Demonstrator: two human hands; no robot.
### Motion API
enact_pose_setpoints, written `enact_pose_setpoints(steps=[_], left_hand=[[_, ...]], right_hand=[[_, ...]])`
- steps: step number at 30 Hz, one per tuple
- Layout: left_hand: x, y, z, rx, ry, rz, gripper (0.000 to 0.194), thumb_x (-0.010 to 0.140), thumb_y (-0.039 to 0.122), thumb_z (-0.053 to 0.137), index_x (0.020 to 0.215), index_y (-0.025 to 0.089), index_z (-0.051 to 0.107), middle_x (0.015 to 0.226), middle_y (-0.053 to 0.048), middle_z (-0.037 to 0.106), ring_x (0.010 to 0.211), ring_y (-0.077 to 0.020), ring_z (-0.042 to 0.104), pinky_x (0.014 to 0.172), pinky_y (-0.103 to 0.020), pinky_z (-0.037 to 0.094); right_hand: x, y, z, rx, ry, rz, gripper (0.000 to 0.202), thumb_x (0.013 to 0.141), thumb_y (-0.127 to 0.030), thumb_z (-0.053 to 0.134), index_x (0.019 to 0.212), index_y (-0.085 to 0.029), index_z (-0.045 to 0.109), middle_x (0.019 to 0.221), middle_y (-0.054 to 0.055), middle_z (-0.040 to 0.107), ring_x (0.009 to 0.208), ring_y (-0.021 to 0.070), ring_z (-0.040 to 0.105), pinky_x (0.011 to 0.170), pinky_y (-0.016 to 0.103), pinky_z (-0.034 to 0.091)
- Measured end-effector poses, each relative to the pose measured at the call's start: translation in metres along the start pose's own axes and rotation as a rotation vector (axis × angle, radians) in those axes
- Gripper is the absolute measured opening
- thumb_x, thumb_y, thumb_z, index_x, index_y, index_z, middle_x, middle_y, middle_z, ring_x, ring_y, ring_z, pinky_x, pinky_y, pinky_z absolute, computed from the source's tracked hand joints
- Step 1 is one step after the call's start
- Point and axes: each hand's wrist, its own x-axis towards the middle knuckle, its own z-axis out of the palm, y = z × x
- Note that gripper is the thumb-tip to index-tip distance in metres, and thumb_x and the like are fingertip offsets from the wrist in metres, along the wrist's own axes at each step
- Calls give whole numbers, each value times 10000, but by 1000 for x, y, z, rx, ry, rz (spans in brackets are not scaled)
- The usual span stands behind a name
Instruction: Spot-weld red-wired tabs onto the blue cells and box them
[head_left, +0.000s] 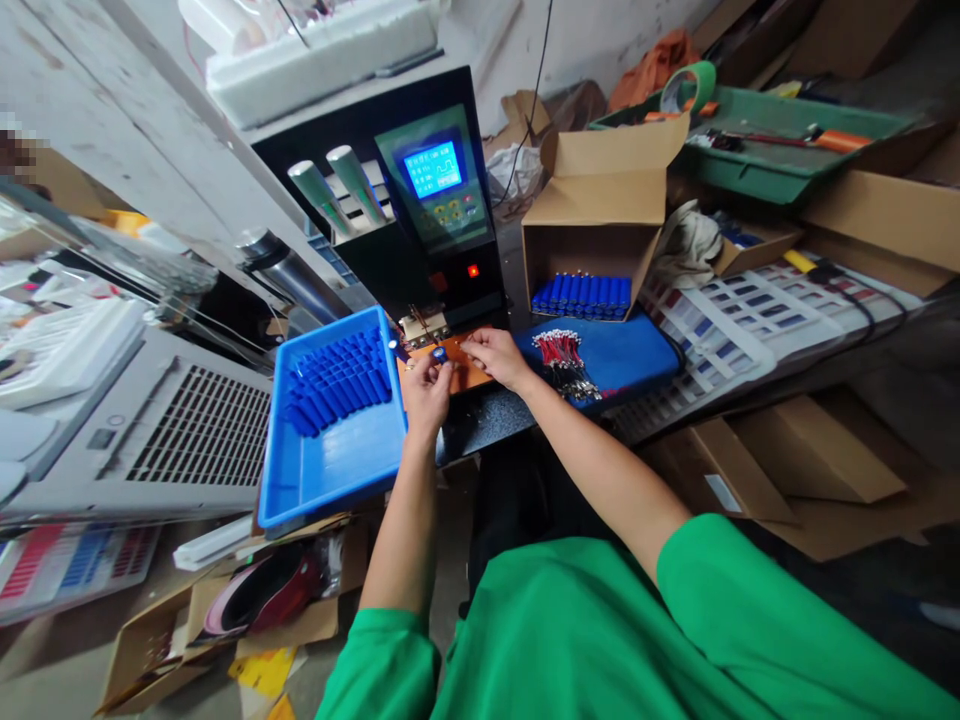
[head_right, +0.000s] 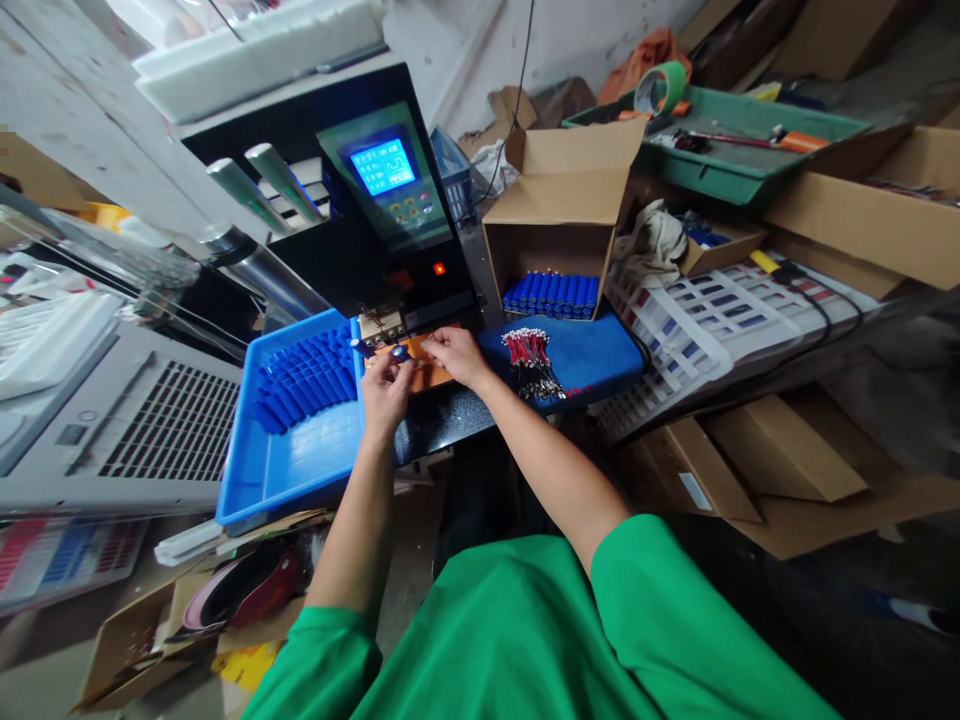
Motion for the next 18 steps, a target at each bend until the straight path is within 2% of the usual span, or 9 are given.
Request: enact_pose_setpoints(steps=[6,18], left_hand=[[1,3,3,-17,-26,-64,98,852,272,632,838,176,649,701,6,593,655,-131,536,639,-243,438],[-2,-7,9,44,-39,-53,147,916,274,556,977,173,643,794,-15,642,712,-145,575,696,-256,459]], right_hand=[[0,2,2,-13,33,-20,352,729,-478,728,631,-198,538,461,-75,439,425,61,349,408,204,234],[8,-1,17,-6,114,-1,235,748,-364,668,649,-197,536,513,-57,492,453,68,389,432,190,280]])
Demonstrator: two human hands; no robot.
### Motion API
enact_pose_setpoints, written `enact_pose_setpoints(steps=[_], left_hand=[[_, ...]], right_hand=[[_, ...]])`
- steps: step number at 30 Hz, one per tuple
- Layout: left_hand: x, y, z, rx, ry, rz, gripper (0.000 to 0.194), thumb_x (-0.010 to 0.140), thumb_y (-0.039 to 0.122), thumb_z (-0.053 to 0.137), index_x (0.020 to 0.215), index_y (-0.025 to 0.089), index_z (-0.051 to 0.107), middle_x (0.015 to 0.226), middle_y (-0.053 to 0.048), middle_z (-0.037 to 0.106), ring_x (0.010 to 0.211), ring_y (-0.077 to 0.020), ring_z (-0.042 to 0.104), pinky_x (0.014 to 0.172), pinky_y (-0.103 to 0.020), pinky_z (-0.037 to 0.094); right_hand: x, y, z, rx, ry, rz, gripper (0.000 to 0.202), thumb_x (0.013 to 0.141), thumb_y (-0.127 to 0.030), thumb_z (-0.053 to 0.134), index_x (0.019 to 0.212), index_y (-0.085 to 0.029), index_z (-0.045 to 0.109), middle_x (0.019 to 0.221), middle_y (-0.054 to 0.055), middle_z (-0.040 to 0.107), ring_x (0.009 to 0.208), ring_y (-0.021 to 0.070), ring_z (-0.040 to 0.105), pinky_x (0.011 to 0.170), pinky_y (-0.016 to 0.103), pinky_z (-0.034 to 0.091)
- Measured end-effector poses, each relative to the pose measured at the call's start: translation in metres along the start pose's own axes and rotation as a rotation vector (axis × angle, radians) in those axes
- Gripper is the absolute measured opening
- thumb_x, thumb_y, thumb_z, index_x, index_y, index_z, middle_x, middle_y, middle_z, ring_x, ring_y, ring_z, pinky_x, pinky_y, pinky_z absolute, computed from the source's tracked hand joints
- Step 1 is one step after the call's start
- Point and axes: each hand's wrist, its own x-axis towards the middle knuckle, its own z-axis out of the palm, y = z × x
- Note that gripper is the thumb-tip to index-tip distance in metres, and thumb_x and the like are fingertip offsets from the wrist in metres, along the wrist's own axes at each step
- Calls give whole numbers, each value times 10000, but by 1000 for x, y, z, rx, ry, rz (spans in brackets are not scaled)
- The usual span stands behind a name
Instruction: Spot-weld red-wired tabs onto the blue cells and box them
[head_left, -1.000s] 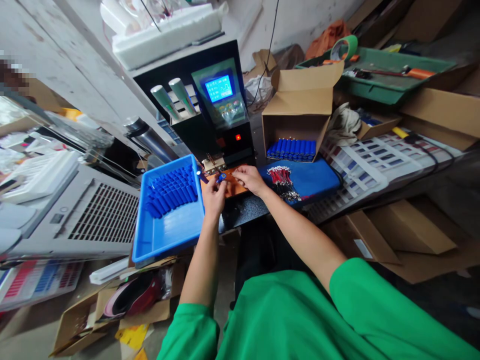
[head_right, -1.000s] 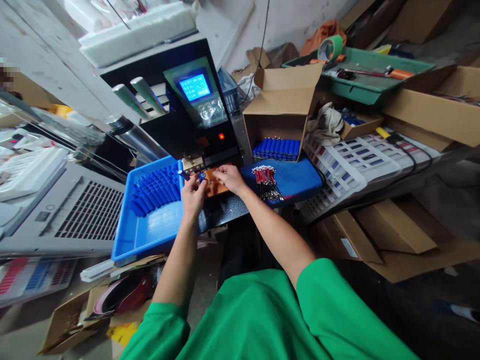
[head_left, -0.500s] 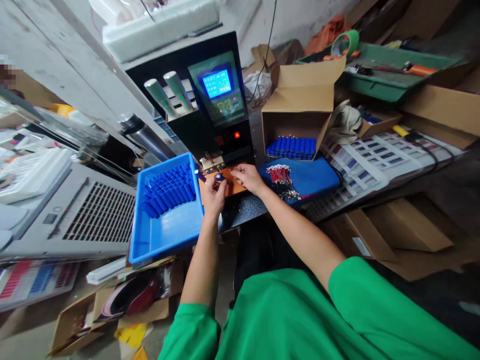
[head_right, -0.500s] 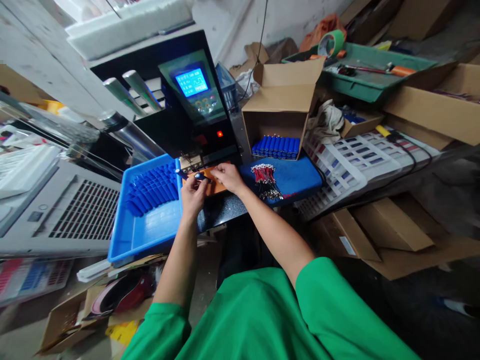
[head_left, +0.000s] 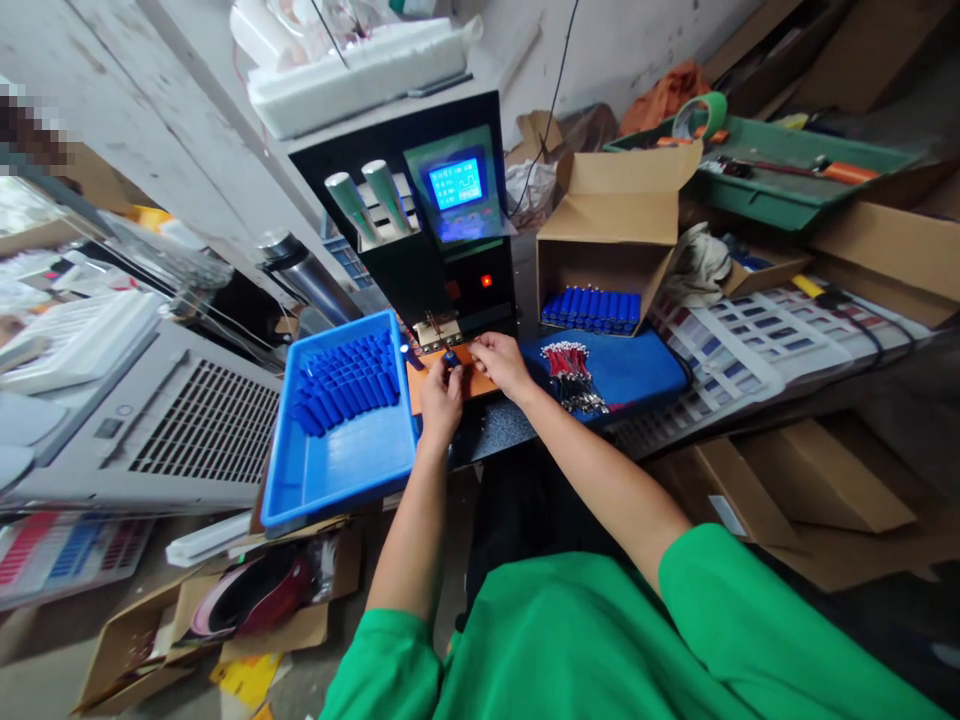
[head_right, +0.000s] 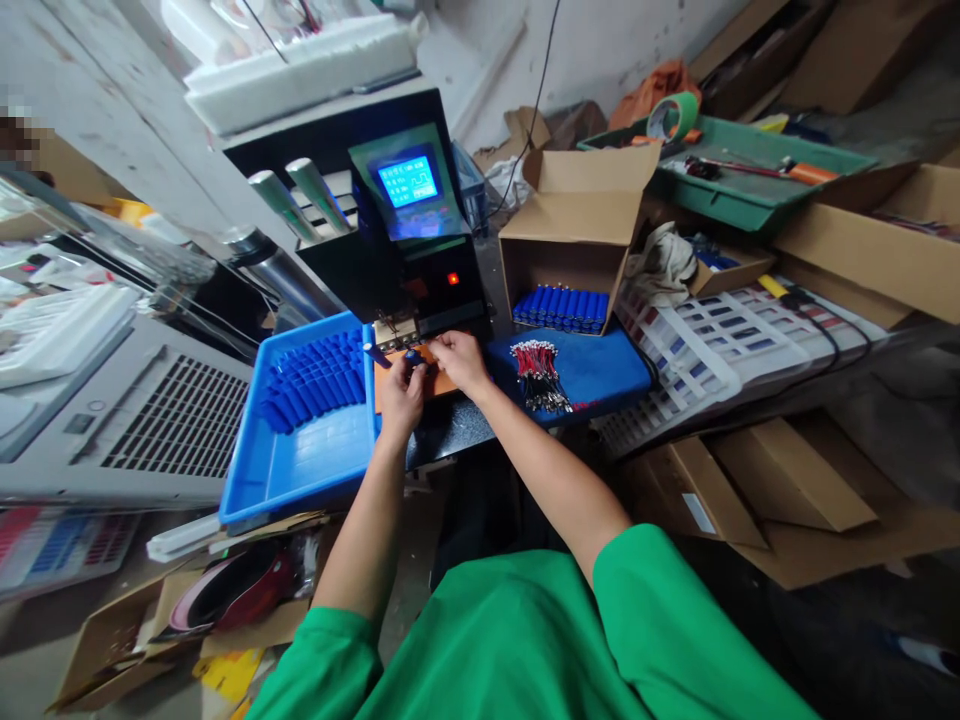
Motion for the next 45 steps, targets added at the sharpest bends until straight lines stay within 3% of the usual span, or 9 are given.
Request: enact_pose_setpoints(steps=[7,15,25,45], left_hand=[[-3,5,0,74,21,-7,157,927,265,546,998,168,646,766,-17,650,657,-144,571,651,-258,454],[-4,6,1,84,12,4,151,947,258,521,993,164,630,748,-18,634,657,-151,585,643,-267,444],[-3,4,1,87,5,1,174,952,268,502,1018,171,631,795,-33,659,701,-164,598,655,-275,435],[-5,4,0,92,11,7,161,944,255,512,1011,177,635,806,-37,667,710,-169,603,696,-281,459]], right_hand=[[0,-1,11,-57,-57,-70,161,781,-322,621,697,-196,565,546,-49,532,509,98,494,511,208,392],[3,10,12,-336,27,-180,157,802,-358,633,763,-207,618,708,5,677,721,174,647,636,248,493],[5,10,13,-371,15,-189,164,821,-353,636,776,-195,627,784,35,716,762,190,671,655,263,513],[4,10,12,-300,1,-154,180,800,-380,663,759,-214,605,698,-4,666,691,161,641,599,234,484]])
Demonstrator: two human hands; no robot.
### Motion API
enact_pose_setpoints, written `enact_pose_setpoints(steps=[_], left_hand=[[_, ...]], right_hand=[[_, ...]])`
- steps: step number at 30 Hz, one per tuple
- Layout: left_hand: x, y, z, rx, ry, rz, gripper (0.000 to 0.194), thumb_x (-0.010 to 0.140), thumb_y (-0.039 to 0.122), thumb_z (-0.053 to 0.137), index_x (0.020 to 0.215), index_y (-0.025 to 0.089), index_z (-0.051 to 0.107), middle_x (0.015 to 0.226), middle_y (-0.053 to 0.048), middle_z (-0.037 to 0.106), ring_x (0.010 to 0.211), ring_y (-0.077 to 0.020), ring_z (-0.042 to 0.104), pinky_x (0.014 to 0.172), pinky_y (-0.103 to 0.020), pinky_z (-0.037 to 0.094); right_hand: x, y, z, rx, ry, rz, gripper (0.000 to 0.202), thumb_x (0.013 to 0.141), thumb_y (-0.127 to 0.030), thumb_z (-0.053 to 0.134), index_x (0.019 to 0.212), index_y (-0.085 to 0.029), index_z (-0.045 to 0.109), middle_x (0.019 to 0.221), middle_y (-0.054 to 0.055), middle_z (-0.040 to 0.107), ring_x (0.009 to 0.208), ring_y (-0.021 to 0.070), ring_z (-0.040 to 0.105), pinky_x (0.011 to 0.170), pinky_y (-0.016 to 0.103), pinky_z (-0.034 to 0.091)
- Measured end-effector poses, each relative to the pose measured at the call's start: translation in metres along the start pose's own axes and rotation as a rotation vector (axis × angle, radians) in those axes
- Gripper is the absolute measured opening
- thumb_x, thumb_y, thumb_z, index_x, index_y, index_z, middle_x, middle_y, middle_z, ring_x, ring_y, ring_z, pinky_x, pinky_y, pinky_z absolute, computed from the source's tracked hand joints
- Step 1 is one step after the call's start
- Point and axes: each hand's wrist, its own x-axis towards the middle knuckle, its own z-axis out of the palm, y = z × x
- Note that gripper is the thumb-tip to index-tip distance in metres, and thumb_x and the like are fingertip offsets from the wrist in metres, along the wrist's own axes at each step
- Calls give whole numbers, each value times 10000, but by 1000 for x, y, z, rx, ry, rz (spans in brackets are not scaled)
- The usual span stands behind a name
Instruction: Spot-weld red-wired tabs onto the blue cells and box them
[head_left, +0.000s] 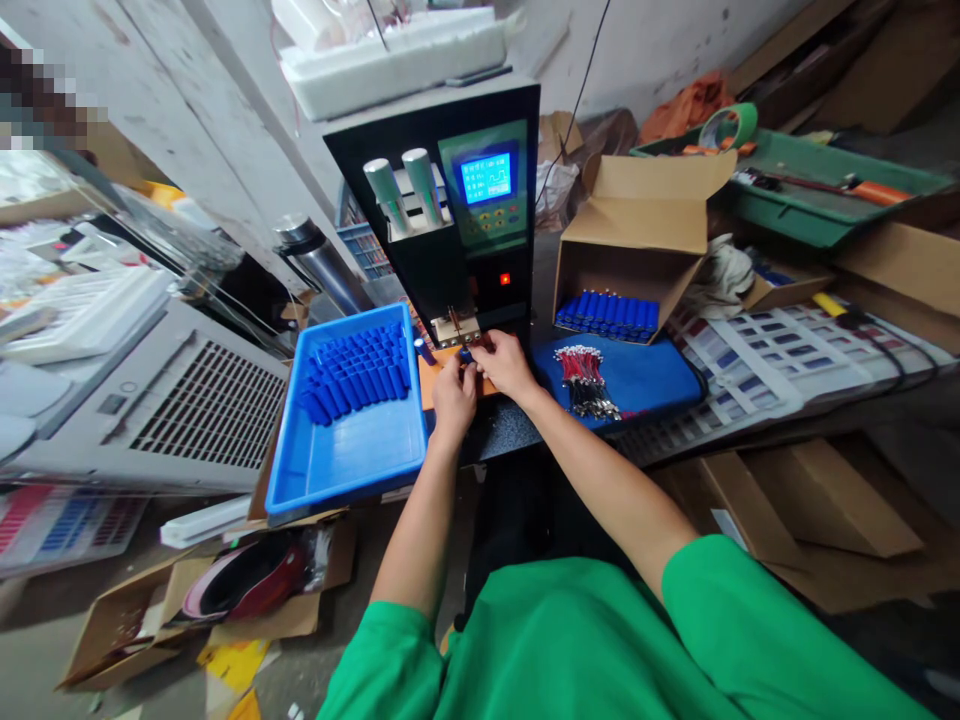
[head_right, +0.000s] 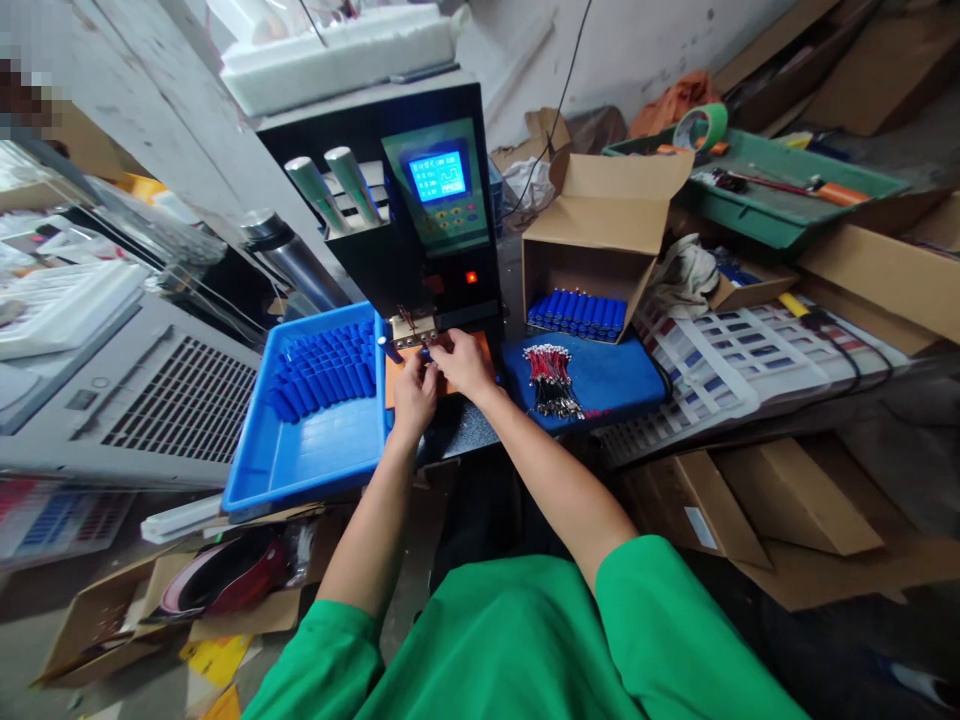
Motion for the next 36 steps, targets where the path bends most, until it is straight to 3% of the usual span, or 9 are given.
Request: enact_pose_setpoints(steps=[14,20,25,29,32,36], left_hand=[[0,1,0,-44,1,-34,206,937,264,533,1080,173,650,856,-39,697,729,-160,626,702,-278,492],[6,8,-3,-205,-16,-35,283,923,294,561,1166,169,633,966,-65,716,747,-141,643,676,-251,520],[13,17,-8,-146,-12,-28,220,874,243,584,1068,169,659,901,-42,712,674,-116,611,617,-226,497],[9,20,-13,-7,37,-27,161,812,205,627,964,171,665,813,-23,687,667,-125,605,637,-243,490],[-4,20,-16,27,39,-19,172,794,201,632,961,183,665,811,-14,687,683,-130,615,659,-250,495],[-16,26,-8,-103,52,15,217,831,248,630,1036,186,665,905,-37,706,723,-126,644,679,-249,523]], right_hand=[[-3,-1,-1,22,-12,38,174,799,-384,677,786,-218,623,688,-1,665,707,180,653,604,253,498],[-1,-1,-3,30,-11,41,205,797,-407,701,779,-219,620,693,11,678,716,187,668,590,251,502],[-8,-8,-10,25,-20,73,223,782,-394,718,742,-202,614,666,7,661,624,157,637,533,232,479],[-26,-22,-38,67,-11,95,237,772,-397,722,752,-188,613,615,-19,604,521,117,566,460,215,446],[-42,-32,-79,110,43,78,309,761,-467,738,782,-185,615,594,-28,580,491,103,542,426,205,426],[-56,-23,-152,97,323,2,307,782,-481,706,801,-189,615,565,-37,567,470,94,515,437,204,419]])
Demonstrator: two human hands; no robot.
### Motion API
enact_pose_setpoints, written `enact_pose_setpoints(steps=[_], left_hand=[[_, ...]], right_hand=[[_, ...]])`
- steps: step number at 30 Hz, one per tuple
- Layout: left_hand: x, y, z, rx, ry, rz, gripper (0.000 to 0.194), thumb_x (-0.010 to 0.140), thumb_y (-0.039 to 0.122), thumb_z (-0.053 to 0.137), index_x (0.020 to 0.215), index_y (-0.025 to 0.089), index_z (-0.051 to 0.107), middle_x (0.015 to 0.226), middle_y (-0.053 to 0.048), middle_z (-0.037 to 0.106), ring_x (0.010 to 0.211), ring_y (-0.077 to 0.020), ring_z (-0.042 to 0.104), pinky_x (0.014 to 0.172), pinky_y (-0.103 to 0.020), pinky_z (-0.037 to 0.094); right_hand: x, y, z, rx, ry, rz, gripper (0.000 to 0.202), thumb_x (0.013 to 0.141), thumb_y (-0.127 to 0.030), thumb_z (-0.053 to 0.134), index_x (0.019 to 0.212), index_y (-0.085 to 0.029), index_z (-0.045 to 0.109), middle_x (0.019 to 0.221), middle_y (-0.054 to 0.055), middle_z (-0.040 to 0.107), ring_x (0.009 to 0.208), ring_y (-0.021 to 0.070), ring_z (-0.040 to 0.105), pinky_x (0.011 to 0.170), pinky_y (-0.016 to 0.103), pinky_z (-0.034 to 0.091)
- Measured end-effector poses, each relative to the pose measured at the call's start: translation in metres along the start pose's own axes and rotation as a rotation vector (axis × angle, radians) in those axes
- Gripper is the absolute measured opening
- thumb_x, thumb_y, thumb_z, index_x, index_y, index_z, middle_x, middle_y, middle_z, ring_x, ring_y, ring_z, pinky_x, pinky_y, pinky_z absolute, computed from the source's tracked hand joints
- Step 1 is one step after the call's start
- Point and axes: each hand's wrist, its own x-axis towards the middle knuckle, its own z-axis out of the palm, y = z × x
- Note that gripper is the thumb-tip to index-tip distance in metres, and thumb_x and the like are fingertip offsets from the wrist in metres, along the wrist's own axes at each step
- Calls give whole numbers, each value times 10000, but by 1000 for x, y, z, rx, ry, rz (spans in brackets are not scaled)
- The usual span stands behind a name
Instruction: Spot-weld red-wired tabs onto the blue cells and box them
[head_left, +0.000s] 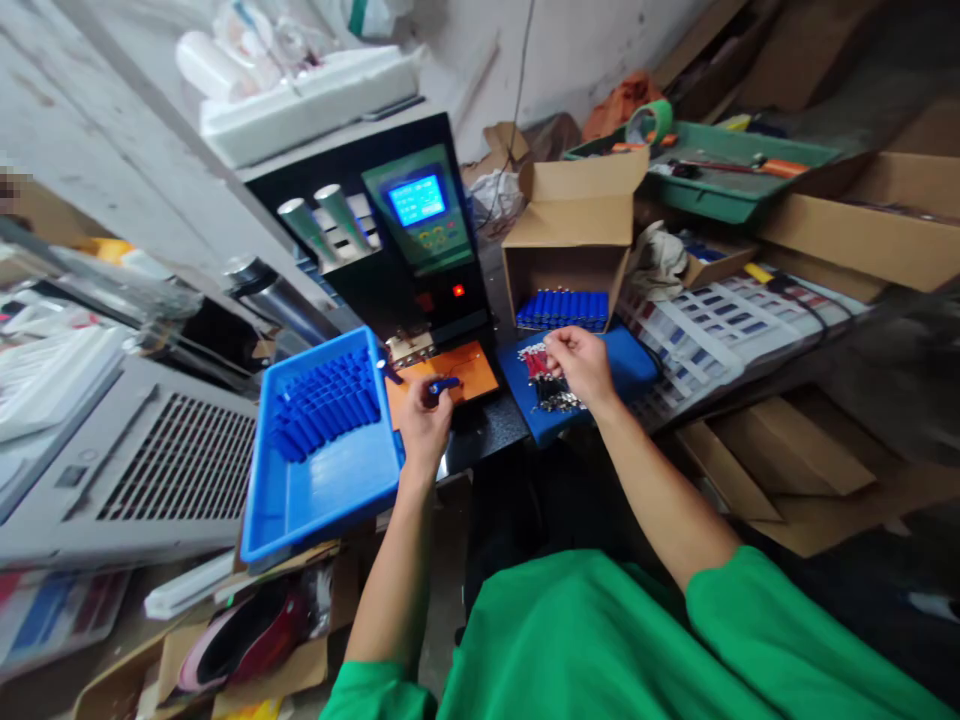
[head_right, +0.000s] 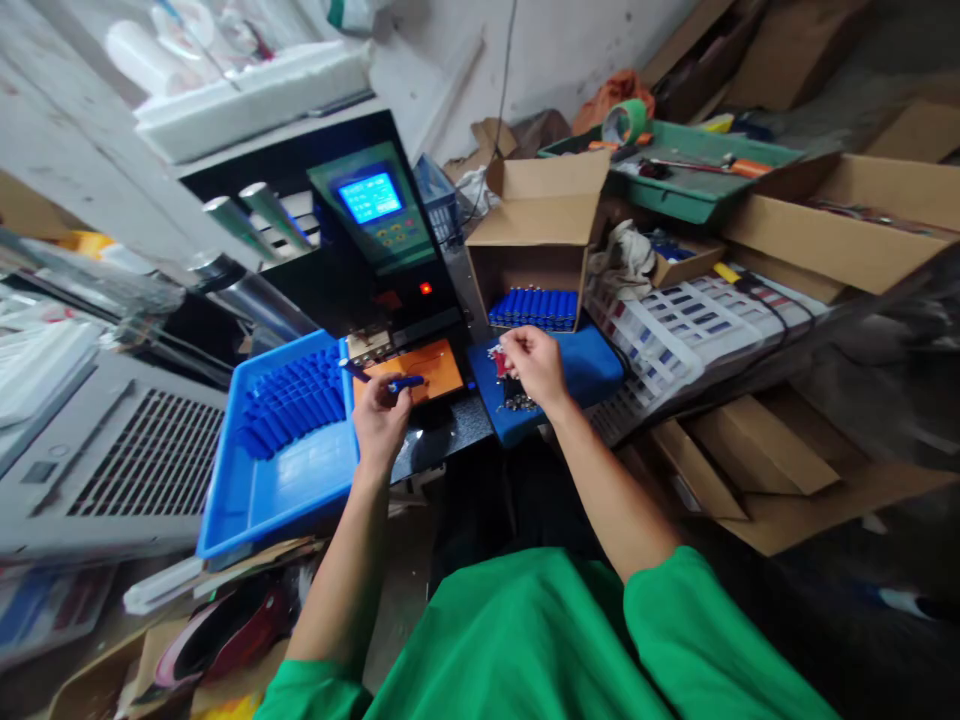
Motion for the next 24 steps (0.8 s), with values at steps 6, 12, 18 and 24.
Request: enact_pose_setpoints(steps=[6,12,18,24], left_hand=[[31,23,69,-259,-62,41,379,895,398,628,1190,161,646,1086,-104,723,898,-173,721,828,-314,594],[89,32,164,-192,-83,67,337,893,289,624,1187,132,673,1173,-134,728,1050,-211,713,990,-386,562],[115,9,211,-74,-130,98,334,875,178,615,1196,132,696,1233,-163,715,1183,-253,677,1076,-452,513],[116,-3,216,139,-276,161,464,858,55,508,1280,131,685,1320,-132,681,1285,-265,616,1157,-455,448]], right_hand=[[19,52,-82,-154,456,30,251,781,-437,626,775,-187,608,549,-37,556,482,121,517,487,239,427],[13,82,-80,-421,403,-47,228,831,-405,580,807,-194,662,793,88,736,752,218,687,772,344,528],[12,87,-77,-484,368,-105,232,881,-398,542,831,-210,667,839,99,750,767,225,692,789,345,535],[12,91,-77,-531,391,-159,236,896,-389,540,826,-206,672,824,86,743,742,207,679,768,326,531]])
